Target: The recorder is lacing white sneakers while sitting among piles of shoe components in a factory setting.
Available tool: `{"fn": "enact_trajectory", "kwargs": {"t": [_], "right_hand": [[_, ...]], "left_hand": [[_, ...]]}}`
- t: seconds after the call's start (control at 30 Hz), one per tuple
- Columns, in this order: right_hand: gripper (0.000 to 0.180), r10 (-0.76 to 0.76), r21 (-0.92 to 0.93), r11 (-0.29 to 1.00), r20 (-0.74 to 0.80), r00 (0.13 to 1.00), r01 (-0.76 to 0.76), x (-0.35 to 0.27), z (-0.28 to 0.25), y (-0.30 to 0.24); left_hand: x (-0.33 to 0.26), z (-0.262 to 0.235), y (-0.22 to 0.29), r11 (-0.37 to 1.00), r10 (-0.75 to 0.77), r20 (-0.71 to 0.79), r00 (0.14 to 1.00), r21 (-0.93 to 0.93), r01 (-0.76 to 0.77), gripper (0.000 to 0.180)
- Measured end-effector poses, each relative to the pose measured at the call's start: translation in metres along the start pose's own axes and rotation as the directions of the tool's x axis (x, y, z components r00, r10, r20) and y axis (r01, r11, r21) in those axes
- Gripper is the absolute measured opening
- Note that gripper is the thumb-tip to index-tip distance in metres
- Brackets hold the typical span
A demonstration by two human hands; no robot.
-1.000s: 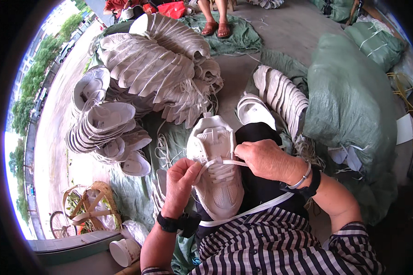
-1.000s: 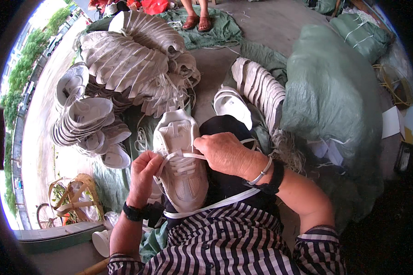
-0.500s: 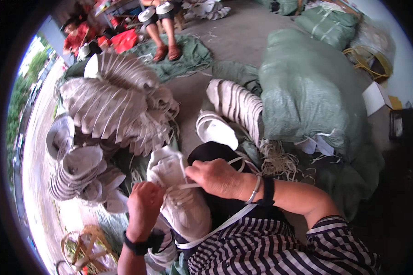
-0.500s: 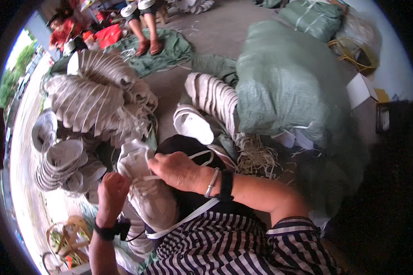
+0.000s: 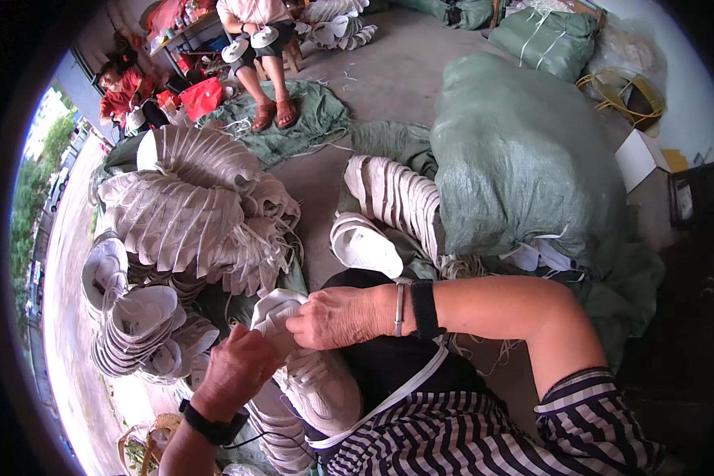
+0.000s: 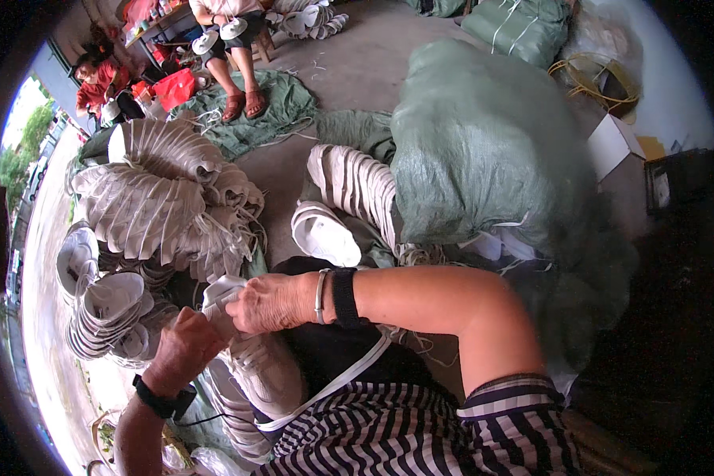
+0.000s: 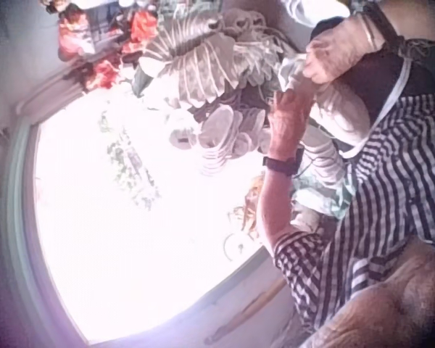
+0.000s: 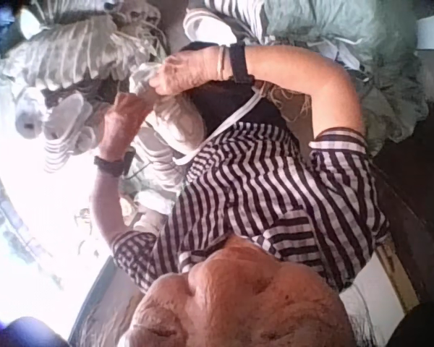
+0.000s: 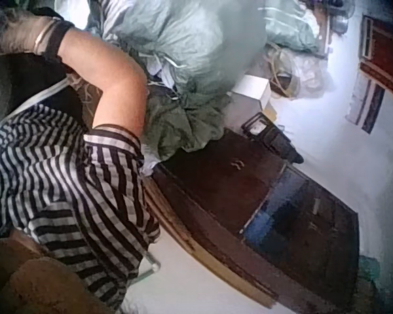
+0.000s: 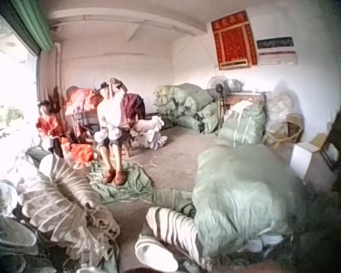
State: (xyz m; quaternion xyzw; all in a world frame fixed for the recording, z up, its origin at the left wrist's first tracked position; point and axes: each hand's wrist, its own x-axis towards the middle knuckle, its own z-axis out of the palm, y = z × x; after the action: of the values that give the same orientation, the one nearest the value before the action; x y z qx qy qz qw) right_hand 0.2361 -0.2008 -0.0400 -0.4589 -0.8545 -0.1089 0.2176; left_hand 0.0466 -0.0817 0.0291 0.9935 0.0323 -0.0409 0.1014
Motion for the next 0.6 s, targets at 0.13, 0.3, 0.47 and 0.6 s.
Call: {"fn": "enact_trajectory", "kwargs": {"t": [0.13, 0.3, 0.47, 0.6], "right_hand": [[0.009, 0.044, 0.208, 0.975, 0.146, 0.988, -0.075, -0.006, -0.003, 0.006], [0.011, 0.270, 0.219, 0.901, 0.393, 0.879, -0.375, 0.006, -0.007, -0.004], [0.011, 0.277, 0.280, 0.862, 0.437, 0.856, -0.422, 0.020, 0.000, -0.008], [0.018, 0.570, 0.848, -0.270, 0.522, 0.635, -0.455, 0.030, -0.023, 0.014]], "left_hand": [[0.004, 0.023, -0.014, 0.988, 0.058, -0.068, 0.996, -0.138, -0.067, 0.010], [0.011, 0.028, -0.008, 0.536, -0.393, 0.079, 0.916, -0.790, 0.298, 0.019], [0.002, 0.046, -0.007, 0.258, -0.483, 0.011, 0.876, -0.954, 0.155, 0.022], [-0.005, 0.058, -0.010, 0.207, -0.478, -0.110, 0.871, -0.978, -0.009, 0.022]]}}
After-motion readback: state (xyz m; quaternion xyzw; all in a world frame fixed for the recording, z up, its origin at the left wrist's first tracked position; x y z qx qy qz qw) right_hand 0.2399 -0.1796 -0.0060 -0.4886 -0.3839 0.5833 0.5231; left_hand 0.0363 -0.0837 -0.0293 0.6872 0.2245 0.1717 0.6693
